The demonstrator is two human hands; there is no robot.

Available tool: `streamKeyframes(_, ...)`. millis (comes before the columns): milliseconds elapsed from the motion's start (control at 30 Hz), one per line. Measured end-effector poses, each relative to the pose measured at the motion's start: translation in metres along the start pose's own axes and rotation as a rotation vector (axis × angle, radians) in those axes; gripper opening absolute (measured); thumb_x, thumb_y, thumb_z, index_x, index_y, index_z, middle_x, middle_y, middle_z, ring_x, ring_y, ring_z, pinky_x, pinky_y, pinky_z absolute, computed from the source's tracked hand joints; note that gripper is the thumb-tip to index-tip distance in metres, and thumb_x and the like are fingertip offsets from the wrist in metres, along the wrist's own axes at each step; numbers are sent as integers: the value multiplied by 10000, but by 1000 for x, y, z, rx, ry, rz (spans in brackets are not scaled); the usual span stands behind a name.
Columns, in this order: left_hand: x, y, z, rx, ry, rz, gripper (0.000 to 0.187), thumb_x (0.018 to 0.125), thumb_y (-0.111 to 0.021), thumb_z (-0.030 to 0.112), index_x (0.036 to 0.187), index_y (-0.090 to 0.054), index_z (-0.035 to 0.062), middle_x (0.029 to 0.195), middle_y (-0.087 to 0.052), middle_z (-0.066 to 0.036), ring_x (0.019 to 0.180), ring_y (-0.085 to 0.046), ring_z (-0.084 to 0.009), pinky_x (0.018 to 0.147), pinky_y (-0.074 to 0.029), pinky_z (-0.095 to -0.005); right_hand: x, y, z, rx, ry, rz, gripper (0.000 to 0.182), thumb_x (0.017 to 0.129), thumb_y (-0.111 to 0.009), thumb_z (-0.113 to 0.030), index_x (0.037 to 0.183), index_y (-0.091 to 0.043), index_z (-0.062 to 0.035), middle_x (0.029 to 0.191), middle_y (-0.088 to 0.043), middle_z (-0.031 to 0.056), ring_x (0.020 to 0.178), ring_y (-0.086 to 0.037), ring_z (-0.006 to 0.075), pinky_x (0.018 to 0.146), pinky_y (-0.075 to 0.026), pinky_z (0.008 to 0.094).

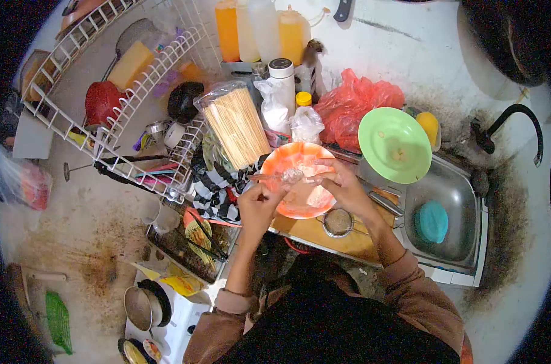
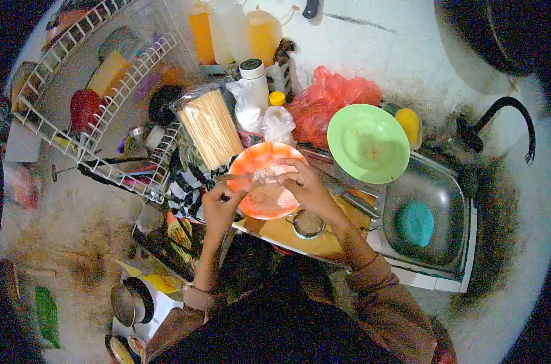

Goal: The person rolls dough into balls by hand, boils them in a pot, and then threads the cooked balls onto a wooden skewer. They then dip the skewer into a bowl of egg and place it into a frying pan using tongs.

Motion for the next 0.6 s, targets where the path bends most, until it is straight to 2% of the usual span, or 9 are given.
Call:
streamKeyframes(100, -11, 7, -2, -21, 132, -28, 194, 775, -612, 116, 660, -544, -26, 583, -492, -56, 512, -437, -111, 471, -344, -267, 3, -2, -13, -323, -2, -19, 386, 730, -623, -17, 1077, -456, -36, 987, -546, 76, 866, -549, 115, 720, -439, 235)
streamKeyframes(133, -13, 5, 5, 59, -104, -29, 170, 717, -664, 135, 748, -567, -1, 683, -516, -78, 602, -505, -196, 545, -400, -290, 6, -2, -18, -411, 79, -18, 388, 710, -642, -20, 1057, -470, -35, 970, -546, 70, 830, -542, 111, 713, -438, 234)
streamKeyframes(233, -25, 0, 25, 152, -200, -60, 227, 700, -668, 135, 875, -568, 30, 839, -522, -89, 748, -537, -263, 640, -440, -314, 11, -9, -28, -648, 275, -5, 396, 671, -680, -35, 1024, -501, -32, 920, -541, 58, 741, -518, 111, 695, -436, 238)
streamKeyframes(267, -28, -7, 20, 205, -194, -147, 357, 664, -700, 166, 966, -550, 51, 948, -511, -86, 828, -551, -252, 687, -461, -319, 12, -15, -37, -714, 316, 8, 402, 670, -680, -43, 1032, -504, -30, 905, -537, 57, 725, -507, 119, 691, -435, 244)
streamKeyframes(300, -30, -6, 20, 197, -218, -144, 372, 648, -712, 183, 958, -555, 51, 947, -514, -86, 826, -551, -251, 686, -462, -320, 12, -20, -44, -780, 355, 20, 408, 670, -680, -50, 1039, -507, -29, 890, -534, 56, 709, -497, 127, 687, -434, 250)
streamKeyframes(400, -33, -8, 21, 168, -245, -146, 427, 585, -747, 249, 917, -571, 46, 922, -532, -83, 821, -554, -249, 687, -470, -324, 19, -32, -22, -700, 132, -290, 401, 726, -622, -59, 1104, -489, -39, 956, -547, 85, 843, -530, 162, 750, -431, 274)
streamKeyframes(500, -36, -10, 10, 193, -247, -142, 387, 601, -736, 231, 901, -576, 46, 884, -543, -82, 809, -556, -250, 685, -470, -323, 21, -36, -22, -732, 166, -359, 347, 796, -533, -68, 1136, -475, -38, 1040, -546, 114, 992, -518, 183, 822, -419, 298)
streamKeyframes(533, -37, -9, 8, 192, -258, -133, 378, 604, -733, 225, 896, -575, 45, 872, -546, -83, 804, -556, -249, 684, -470, -324, 19, -33, -11, -818, -22, -447, 345, 854, -434, -105, 1192, -421, -34, 1126, -523, 120, 1092, -474, 209, 915, -364, 323)
streamKeyframes(600, -37, -9, 5, 193, -281, -117, 360, 610, -727, 213, 888, -574, 42, 849, -553, -85, 793, -557, -248, 681, -470, -327, 14, -32, -1, -735, -127, -478, 387, 876, -385, -143, 1247, -349, -37, 1142, -517, 110, 1118, -446, 235, 973, -285, 349)
Point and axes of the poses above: each hand's wrist, its own x-axis towards the middle knuckle, its own y-axis out of the back of the hand, z = x × y, the point moved 9 cm from there along x, towards the middle knuckle
